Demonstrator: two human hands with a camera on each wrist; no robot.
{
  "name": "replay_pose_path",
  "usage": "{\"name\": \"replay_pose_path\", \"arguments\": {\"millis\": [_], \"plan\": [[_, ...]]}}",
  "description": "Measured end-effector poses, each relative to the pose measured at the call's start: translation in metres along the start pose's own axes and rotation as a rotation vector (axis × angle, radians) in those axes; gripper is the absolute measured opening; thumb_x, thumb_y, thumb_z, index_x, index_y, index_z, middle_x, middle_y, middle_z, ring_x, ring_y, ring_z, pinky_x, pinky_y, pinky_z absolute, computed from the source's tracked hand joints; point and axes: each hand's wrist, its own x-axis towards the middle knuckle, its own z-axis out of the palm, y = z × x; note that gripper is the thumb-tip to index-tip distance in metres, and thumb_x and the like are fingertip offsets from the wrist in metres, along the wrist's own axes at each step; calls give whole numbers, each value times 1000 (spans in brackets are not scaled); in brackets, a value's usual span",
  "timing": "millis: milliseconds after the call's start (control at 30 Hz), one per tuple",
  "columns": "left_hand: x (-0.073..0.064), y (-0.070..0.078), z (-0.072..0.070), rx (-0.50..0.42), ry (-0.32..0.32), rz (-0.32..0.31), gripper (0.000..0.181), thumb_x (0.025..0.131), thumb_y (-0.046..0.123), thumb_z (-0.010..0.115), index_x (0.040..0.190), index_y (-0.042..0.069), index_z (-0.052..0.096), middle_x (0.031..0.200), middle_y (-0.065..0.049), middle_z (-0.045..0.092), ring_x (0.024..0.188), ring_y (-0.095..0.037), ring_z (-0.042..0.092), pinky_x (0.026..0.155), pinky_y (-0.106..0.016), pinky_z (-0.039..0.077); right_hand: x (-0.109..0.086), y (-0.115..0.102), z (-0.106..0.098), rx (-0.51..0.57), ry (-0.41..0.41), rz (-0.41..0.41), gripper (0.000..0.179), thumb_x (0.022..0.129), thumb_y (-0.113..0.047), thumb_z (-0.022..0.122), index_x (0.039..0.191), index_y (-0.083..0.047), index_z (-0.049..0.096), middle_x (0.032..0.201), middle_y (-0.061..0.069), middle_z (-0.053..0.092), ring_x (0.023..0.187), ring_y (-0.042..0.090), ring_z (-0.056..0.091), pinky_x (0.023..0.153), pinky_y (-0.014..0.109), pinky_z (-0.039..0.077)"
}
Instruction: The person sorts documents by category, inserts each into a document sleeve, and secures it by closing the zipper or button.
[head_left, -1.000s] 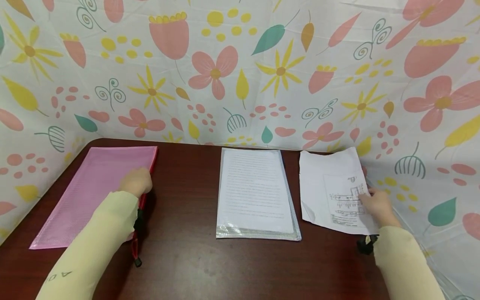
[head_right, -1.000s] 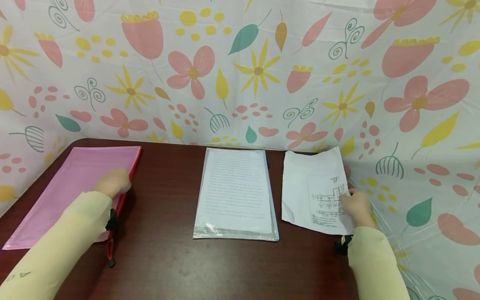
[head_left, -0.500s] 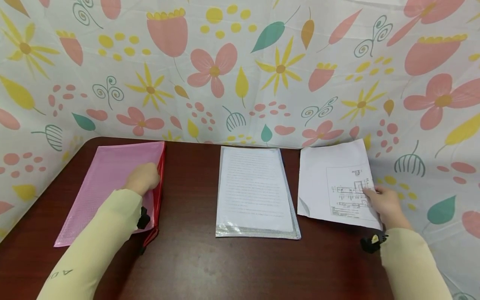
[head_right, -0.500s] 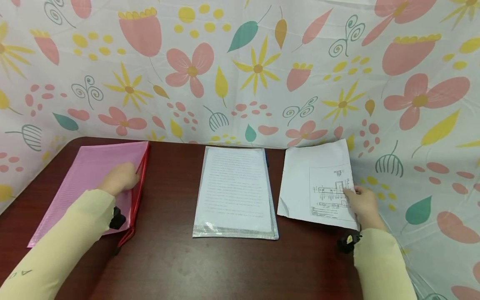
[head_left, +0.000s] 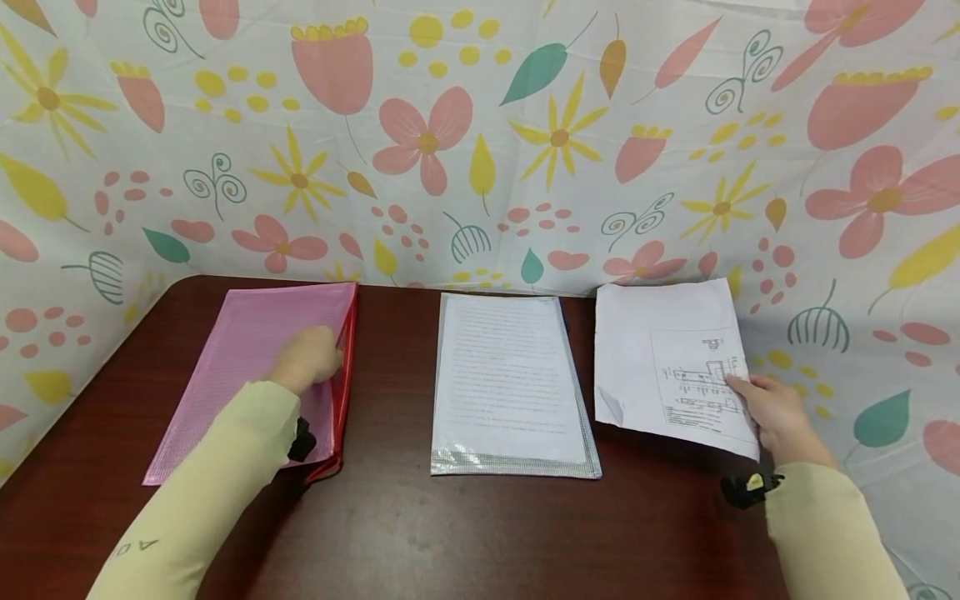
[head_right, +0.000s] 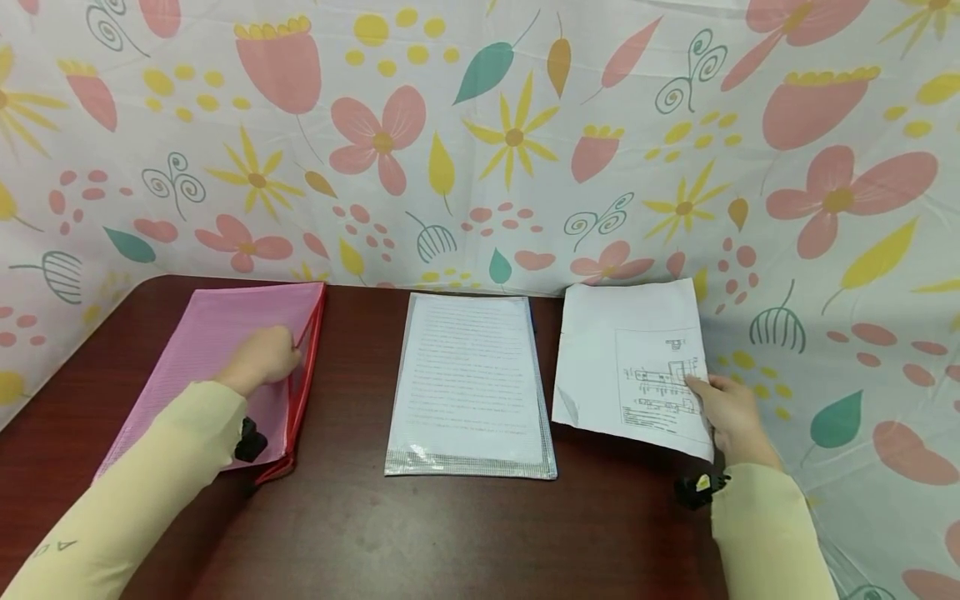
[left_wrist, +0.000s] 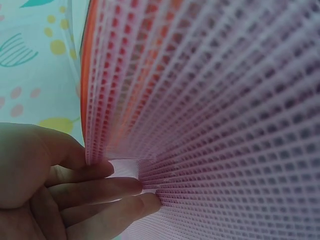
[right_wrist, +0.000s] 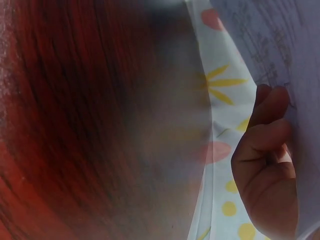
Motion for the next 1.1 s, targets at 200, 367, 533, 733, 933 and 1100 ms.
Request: {"name": "replay_pose_path", "arguments": {"millis": [200,367,533,733,933,1100], "plan": [[1,10,5,10,-1,16,26,90,15,51,65,7,51,68,-10,52,62,-24,51,52,-31,41,-7,0,2,86,-66,-22,39,93,-36,55,116,-4,49,68,-17,59,61,5,61,58,27,53],[1,18,8,23,2,47,31,90,16,51,60,10,47,65,-7,51,61,-22,49,52,-32,40,-11,2,10,131,-118,-45,38,93,-37,57,114,-7,50,69,-17,61,63,5,63,58,27,54],[2,24,11,11,-11,49,32,90,17,49,59,11,46,64,-6,50,60,-21,48,51,-31,39,-14,3,21,145,-144,-45,48,92,-39,57,121,-3,47,71,-17,63,65,5,64,59,27,54],[4,31,17,7,-3,54,33,91,17,49,58,11,46,63,-5,49,59,-21,49,50,-31,39,-19,1,29,170,-202,-46,62,92,-39,59,131,4,38,72,-17,63,64,5,64,59,28,54],[5,40,21,-12,25,81,32,90,17,50,58,12,44,62,-4,47,58,-20,47,50,-31,38,-25,-6,37,239,-241,-33,46,91,-36,62,121,-6,44,72,-15,65,63,6,65,57,28,55],[4,46,22,-34,31,89,33,89,16,50,57,13,42,61,-4,46,58,-20,47,52,-31,39,-29,-13,46,274,-273,-30,39,90,-34,63,115,-9,46,73,-14,66,65,7,66,58,28,55]]}}
